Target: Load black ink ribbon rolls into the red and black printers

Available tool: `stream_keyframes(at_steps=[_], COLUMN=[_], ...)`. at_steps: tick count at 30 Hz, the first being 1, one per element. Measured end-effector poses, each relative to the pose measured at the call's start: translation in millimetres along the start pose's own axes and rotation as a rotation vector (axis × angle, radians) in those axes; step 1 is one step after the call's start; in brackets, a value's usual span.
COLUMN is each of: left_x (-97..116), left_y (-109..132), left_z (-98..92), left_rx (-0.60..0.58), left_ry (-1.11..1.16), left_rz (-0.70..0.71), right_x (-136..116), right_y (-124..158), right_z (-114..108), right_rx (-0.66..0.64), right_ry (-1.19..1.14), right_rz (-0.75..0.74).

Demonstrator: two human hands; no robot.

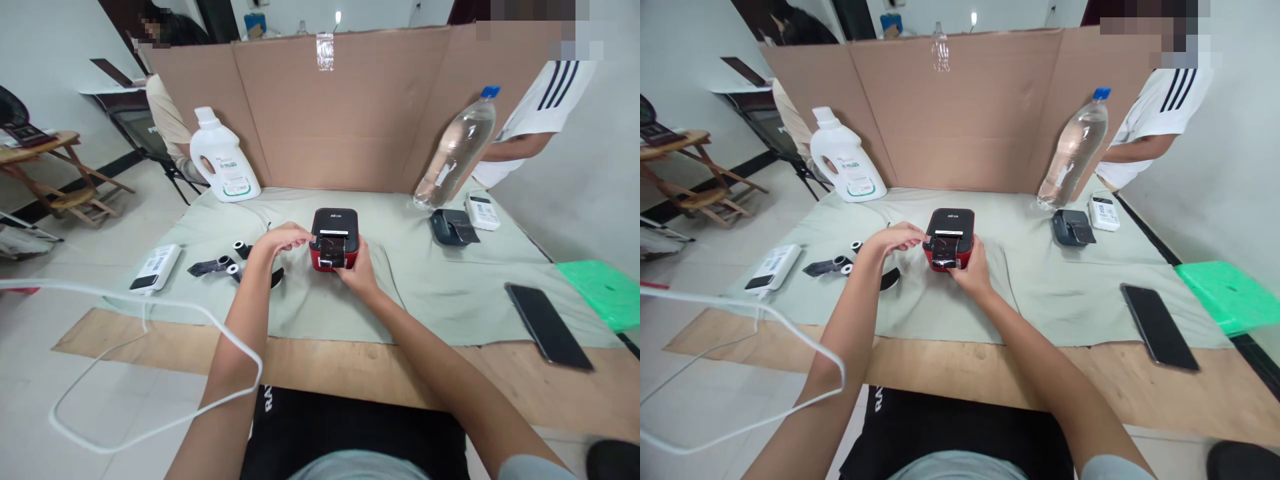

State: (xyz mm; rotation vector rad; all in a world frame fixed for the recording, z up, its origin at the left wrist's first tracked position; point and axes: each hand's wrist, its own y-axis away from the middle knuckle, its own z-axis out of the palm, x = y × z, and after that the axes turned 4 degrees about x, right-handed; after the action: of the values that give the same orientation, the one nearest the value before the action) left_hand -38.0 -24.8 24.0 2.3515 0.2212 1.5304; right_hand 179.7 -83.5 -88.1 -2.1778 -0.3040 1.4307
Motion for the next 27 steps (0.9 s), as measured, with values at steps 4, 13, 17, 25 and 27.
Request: stream_keyframes(at_steps=[4,13,17,25,27], left_x=[8.8,10.0,7.9,9.0,12.2], left_y=[-4.7,-8.0,-10.9,-5.4,-2.7], left_z=[-5.0,-2.9,-3.7,-3.5,-6.0], left_rx=[-0.041,-0.023,-0.017,0.025,-0.039], left_ry=[-0.048,-0.142,-0.190,-0.152,-0.194], left_rz=[-0.019,-0.052,-0.036,-0.005,-0.016], right_x=[-2.3,-3.3,-3.5,-7.5,-8.1], right_y=[-0.6,-0.1,-0.1,-0.8,-1.0], right_z=[-0.7,-1.9,-2.1,-4.5,-4.6], right_rx=[-0.003,-0.023,-0.035,-0.034,-0.037], right_ry=[0.014,0.006,0.018,-0.014,-0.035], right_rz=[-0.002,0.013,0.031,0.042,0.039])
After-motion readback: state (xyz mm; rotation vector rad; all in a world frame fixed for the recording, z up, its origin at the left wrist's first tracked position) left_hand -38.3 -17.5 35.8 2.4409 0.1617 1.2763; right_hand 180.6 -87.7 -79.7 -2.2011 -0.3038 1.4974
